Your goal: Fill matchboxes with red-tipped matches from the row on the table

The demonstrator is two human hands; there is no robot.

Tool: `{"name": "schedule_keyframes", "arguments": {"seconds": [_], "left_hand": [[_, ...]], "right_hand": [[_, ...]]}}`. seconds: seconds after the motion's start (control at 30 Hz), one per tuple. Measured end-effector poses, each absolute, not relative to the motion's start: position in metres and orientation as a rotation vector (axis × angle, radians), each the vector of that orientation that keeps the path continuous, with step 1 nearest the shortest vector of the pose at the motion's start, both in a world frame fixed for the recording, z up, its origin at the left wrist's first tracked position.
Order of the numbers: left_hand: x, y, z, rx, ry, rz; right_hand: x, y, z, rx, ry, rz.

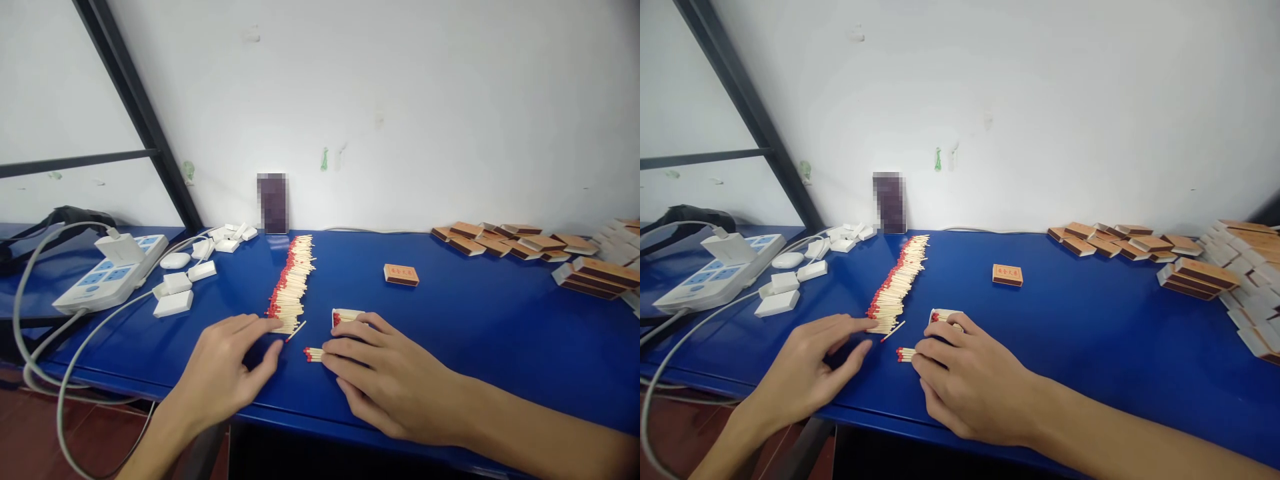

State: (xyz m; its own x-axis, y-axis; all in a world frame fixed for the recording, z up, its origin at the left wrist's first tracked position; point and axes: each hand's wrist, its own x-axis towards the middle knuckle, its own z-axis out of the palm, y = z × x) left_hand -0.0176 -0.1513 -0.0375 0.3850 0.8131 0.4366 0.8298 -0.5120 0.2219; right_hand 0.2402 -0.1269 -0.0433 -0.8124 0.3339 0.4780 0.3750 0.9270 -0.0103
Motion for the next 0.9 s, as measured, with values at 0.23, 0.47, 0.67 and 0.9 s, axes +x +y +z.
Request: {"name": "schedule_keyframes", "arguments": {"seconds": [0.23, 0.47, 0.67, 0.9], "left_hand": [[-0.0167, -0.1462, -0.0392, -2.556, -1.501, -0.746], [-0.0170, -0.1463, -0.0395, -2.760, -1.526, -0.722], [-0.0149, -0.1448, -0.0381, -2.731, -1.604, -0.705], [-0.0138, -0.1453, -0.0367, -2.821, -1.401, -0.615]], "right_hand": [[0.2395, -0.1268, -0.0428, -0.509, -2.586, -0.109], [0.2393, -0.1262, -0.0414, -0.504, -2.593, -0.091], [0.2391, -0.1260, -0.0414, -0.497, -2.588, -0.065], [0.2389, -0.1254, -0.0434, -0.500, -2.584, -0.042]]}}
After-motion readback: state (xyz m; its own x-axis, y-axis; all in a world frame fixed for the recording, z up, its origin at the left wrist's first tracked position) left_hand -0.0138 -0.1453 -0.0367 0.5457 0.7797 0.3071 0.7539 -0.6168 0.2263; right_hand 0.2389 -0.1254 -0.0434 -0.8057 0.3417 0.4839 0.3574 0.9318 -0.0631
